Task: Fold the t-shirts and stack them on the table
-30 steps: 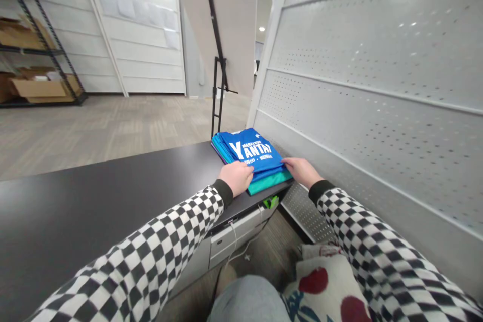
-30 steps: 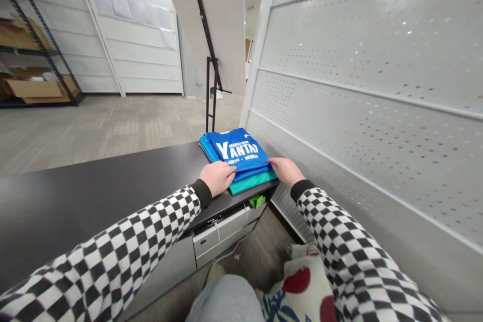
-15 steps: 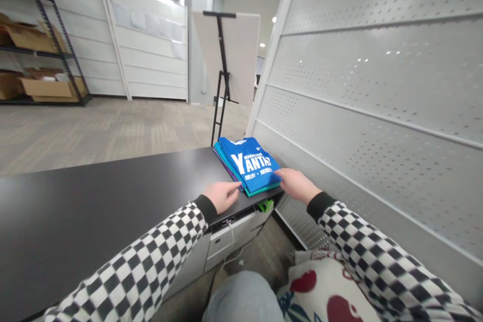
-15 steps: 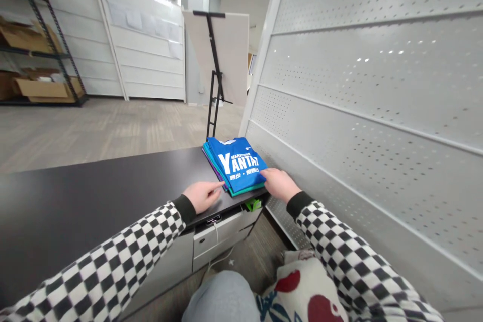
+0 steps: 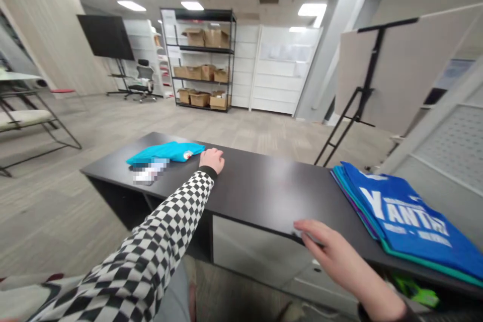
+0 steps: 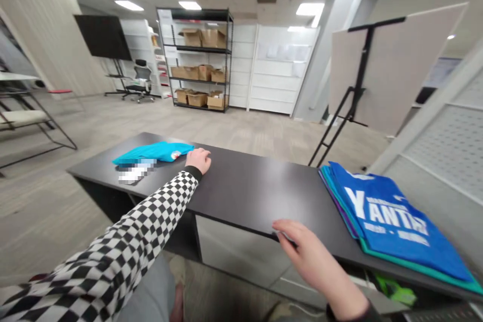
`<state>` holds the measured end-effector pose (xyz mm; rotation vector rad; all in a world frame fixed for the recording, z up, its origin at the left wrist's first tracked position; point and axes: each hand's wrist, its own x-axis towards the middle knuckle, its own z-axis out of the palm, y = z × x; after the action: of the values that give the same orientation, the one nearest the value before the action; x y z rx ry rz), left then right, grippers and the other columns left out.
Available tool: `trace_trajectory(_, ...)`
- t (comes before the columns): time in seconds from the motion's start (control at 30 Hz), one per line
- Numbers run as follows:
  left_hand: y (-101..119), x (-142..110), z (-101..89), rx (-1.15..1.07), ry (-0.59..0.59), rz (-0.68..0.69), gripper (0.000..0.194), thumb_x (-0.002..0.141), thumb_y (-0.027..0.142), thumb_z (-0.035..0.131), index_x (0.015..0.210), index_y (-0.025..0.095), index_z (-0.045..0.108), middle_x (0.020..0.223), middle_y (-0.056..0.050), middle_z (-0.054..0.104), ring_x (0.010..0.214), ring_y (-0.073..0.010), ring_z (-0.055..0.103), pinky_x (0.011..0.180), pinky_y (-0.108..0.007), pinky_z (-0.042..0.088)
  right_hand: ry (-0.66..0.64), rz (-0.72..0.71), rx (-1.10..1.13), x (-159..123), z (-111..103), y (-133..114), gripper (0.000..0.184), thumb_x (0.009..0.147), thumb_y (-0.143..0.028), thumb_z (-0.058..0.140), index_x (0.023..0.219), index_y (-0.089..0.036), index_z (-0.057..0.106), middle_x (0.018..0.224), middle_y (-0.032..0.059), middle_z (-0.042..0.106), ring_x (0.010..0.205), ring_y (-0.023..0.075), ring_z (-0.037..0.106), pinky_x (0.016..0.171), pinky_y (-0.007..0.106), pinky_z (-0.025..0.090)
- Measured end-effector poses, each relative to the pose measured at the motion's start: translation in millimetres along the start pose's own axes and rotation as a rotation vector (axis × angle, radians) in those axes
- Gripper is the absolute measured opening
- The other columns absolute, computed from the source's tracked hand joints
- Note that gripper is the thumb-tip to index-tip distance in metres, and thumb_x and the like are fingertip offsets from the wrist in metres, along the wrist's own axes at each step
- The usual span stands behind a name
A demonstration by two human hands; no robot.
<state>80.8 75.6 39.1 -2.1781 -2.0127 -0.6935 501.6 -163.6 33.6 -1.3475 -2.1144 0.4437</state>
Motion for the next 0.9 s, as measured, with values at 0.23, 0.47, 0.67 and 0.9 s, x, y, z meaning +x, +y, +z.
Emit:
trace_trajectory(0.23, -85, -10, -19.7, -0.034, 0.022, -0.395, 0.065, 0.100, 0.020, 0.057, 0.162, 0.001, 0.054, 0.150, -0.034, 0.065, 0.145, -0.0469, 0.056, 0.120, -0.058, 0.042, 0.007, -0.064, 0.099, 49, 83, -31, 0.032, 0.106, -0.049, 0.062, 0.117, -0.035, 0.089, 0.127, 0.0078, 0.087, 0.119, 0.0356, 0.083, 0.113, 0.058, 0.066)
trace_trajectory(0.47, -61, -6, -8.2, -0.286, -0.105, 0.042, 0.033, 0.096, 0.020, 0.070, 0.125, 0.023, 0.085, 0.132, -0.010, 0.082, 0.130, -0.0279, 0.072, 0.121, -0.040, 0.051, 0.123, 0.117, 0.128, 78, 98, -17, 0.039, 0.102, -0.057, 0.065, 0.114, -0.029, 0.089, 0.121, 0.0123, 0.088, 0.116, 0.0378, 0.083, 0.108, 0.057, 0.067)
trace_trajectory(0.67, 33, -71, 13.4, -1.393, -0.132, 0.146, 0.046, 0.103, 0.052, 0.076, 0.130, 0.016, 0.085, 0.123, -0.016, 0.086, 0.117, -0.0314, 0.080, 0.109, -0.048, 0.062, 0.221, 0.154, 0.305, 103, 106, -18, 0.086, 0.093, -0.062, 0.078, 0.169, -0.028, 0.053, 0.164, 0.0184, 0.066, 0.132, 0.0373, 0.076, 0.110, 0.059, 0.065)
trace_trajectory(0.9, 76, -92, 22.0, -1.678, -0.246, -0.037, 0.055, 0.092, 0.060, 0.089, 0.123, 0.015, 0.085, 0.115, -0.015, 0.087, 0.108, -0.0292, 0.082, 0.106, -0.045, 0.064, 0.334, 0.210, 0.462, 108, 103, -6, 0.062, 0.087, -0.059, 0.086, 0.137, -0.027, 0.071, 0.134, 0.0131, 0.080, 0.121, 0.0362, 0.079, 0.109, 0.055, 0.065)
